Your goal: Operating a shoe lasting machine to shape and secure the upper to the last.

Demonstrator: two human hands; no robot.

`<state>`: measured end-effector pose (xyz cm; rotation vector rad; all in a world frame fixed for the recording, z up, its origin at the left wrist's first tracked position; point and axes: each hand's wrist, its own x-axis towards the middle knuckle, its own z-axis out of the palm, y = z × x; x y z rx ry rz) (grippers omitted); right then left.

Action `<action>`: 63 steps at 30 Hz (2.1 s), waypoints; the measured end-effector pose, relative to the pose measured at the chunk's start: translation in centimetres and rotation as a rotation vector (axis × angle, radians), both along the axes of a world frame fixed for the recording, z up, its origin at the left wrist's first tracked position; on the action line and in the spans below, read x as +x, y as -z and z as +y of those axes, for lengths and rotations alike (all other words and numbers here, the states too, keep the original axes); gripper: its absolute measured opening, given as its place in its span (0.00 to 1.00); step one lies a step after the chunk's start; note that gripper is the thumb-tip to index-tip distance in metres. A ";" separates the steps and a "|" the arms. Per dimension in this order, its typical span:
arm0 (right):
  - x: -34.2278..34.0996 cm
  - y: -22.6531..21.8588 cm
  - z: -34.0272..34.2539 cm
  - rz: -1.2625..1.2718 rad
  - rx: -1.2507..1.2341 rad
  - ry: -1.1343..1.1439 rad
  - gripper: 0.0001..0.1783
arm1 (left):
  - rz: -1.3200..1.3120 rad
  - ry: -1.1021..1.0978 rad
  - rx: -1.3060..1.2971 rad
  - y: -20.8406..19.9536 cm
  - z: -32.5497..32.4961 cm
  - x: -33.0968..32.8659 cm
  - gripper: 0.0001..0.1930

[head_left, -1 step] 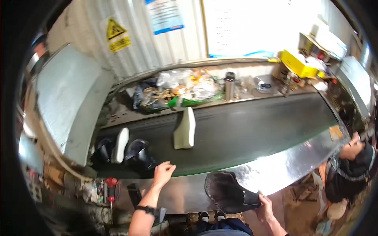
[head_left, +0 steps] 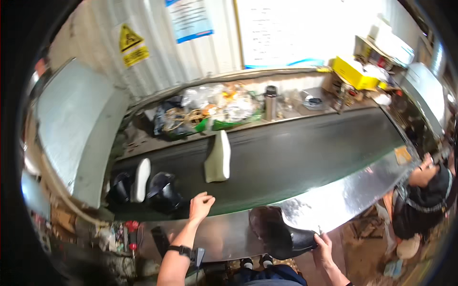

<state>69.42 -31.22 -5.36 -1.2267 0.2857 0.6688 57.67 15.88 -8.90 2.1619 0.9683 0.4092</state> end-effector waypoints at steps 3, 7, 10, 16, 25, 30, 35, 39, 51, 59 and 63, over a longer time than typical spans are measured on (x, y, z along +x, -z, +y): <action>-1.6 -2.7 -1.1 -0.633 -0.204 0.051 0.34 | -0.028 -0.031 -0.113 2.7 1.3 8.6 0.43; 0.3 -4.7 -1.0 -1.371 -0.725 -0.290 0.32 | 0.302 -0.383 -0.050 5.8 4.4 14.5 0.63; 0.5 -1.6 -0.9 -1.182 -0.867 -0.331 0.27 | 0.374 -0.527 0.130 8.6 4.8 16.3 0.58; 0.7 0.6 -1.3 -1.272 -0.839 -0.275 0.25 | 0.535 -0.131 0.056 3.7 4.8 12.4 0.59; 1.9 -0.7 -2.1 -1.254 -1.030 -0.314 0.32 | 0.004 0.836 0.864 -9.5 -12.5 1.3 0.40; 0.7 -2.3 0.4 -0.860 -0.322 0.252 0.36 | -0.390 0.923 1.109 -1.4 -22.1 -2.4 0.20; 2.1 -1.1 -1.0 0.122 0.670 0.420 0.13 | -0.243 1.089 0.993 -0.3 -27.8 -2.0 0.22; 0.7 -1.0 -1.7 0.202 0.602 0.454 0.12 | -0.353 0.816 -0.380 -3.5 -26.5 -1.1 0.24; -4.2 -6.0 2.4 -0.019 0.538 -0.132 0.45 | -0.517 0.456 -1.426 -10.6 -22.0 0.2 0.19; -3.2 -7.5 2.4 0.072 0.833 -0.341 0.42 | -0.492 0.416 -1.588 -11.5 -20.8 -0.8 0.18; -3.0 -7.0 3.0 -0.097 0.760 -0.410 0.38 | -0.561 0.381 -1.485 -10.0 -19.7 -1.4 0.19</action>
